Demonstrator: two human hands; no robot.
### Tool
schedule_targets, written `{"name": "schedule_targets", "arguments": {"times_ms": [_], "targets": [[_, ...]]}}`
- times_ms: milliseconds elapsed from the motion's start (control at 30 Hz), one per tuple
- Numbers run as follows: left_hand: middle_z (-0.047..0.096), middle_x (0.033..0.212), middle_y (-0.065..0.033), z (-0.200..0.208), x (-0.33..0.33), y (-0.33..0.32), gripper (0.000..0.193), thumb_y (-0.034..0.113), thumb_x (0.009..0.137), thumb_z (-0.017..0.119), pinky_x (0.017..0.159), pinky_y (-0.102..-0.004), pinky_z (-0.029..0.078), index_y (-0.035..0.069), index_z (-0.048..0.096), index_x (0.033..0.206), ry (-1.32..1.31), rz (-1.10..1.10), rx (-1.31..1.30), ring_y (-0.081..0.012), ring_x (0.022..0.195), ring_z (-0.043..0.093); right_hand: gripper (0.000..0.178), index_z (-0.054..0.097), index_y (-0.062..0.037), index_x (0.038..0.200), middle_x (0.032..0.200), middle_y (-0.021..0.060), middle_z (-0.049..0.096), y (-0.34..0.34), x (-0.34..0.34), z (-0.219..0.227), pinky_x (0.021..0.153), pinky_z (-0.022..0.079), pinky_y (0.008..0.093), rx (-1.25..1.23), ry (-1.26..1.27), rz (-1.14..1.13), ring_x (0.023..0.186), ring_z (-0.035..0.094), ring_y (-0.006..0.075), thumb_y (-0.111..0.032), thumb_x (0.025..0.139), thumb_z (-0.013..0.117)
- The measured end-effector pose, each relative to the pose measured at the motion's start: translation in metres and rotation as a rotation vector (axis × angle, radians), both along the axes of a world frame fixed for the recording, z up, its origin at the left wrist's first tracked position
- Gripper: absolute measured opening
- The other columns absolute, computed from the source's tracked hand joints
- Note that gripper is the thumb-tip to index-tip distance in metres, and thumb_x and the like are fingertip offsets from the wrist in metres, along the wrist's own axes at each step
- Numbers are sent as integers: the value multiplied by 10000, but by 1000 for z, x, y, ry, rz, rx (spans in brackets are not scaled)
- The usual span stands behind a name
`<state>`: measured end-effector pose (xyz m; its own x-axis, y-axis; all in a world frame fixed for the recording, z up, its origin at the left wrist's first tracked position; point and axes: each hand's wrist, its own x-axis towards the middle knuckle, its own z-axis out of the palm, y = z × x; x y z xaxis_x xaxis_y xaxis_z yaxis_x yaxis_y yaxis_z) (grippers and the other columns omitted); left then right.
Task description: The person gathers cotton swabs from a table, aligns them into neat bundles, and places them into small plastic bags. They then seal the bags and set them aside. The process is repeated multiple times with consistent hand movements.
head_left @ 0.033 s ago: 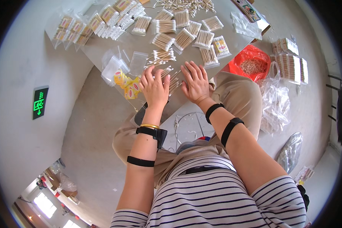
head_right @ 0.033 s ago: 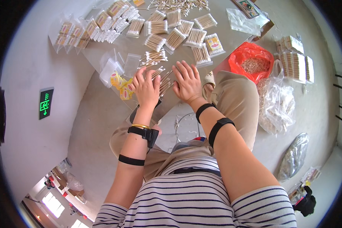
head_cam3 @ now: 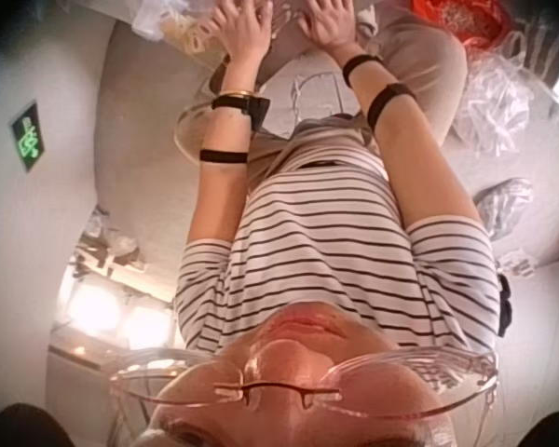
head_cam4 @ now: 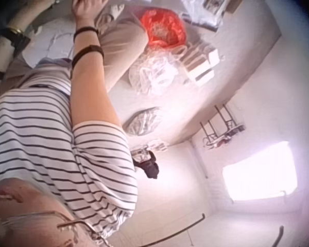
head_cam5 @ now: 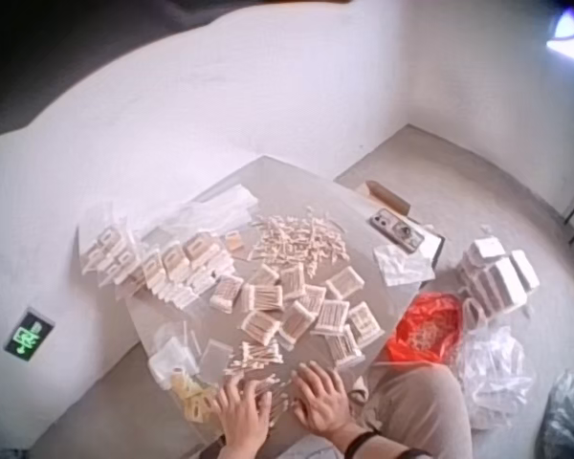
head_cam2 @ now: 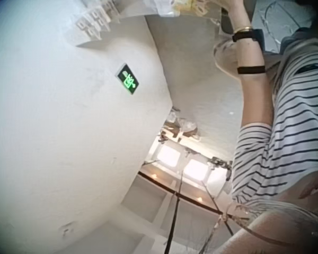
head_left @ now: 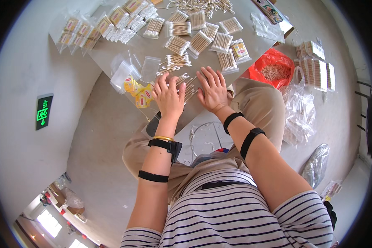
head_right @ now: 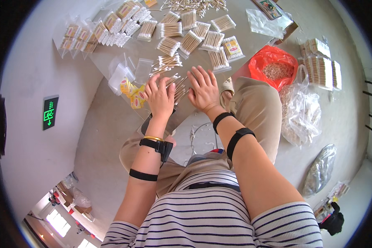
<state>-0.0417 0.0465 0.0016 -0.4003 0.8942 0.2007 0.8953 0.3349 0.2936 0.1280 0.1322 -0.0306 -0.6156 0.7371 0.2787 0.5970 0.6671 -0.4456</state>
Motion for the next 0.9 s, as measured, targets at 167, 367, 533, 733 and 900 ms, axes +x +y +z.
{"name": "schedule_targets", "arguments": {"times_ms": [167,367,533,733,900], "targets": [[518,1475,-105,0,11,-16,380,459,1051,567,1120,-536,307,157,674,1255,-20,-7,2,-339,1409,426,656,552,-127,1500,1569,90,507,-1,0,-2,1258,294,527,3,12,-1,1496,422,296,-235,861,652],[447,1576,-139,7,16,-28,502,471,1051,564,1176,-583,272,131,582,1420,-47,-80,-4,-381,1486,369,664,515,-128,1534,1590,95,484,-1,1,0,1277,267,518,-2,-7,4,1519,398,288,-256,897,652],[218,1743,-164,4,23,-31,759,528,1068,492,1279,-620,99,81,308,1653,70,-161,-146,-389,1620,151,692,434,-56,1580,1636,135,425,5,14,14,1303,234,491,-92,32,133,1554,348,299,-234,941,631],[144,1775,-159,-7,33,-30,849,567,1079,432,1296,-615,8,31,189,1691,72,-173,-261,-328,1649,94,725,363,-7,1608,1664,165,383,3,24,24,1317,219,470,-157,39,211,1558,336,326,-201,958,619],[139,1773,-176,-3,34,-29,879,596,1078,408,1298,-606,-1,20,157,1693,21,-145,-206,-333,1649,89,762,339,-6,1623,1692,178,337,3,24,19,1324,200,473,-151,5,282,1583,288,333,-287,976,629]]}}
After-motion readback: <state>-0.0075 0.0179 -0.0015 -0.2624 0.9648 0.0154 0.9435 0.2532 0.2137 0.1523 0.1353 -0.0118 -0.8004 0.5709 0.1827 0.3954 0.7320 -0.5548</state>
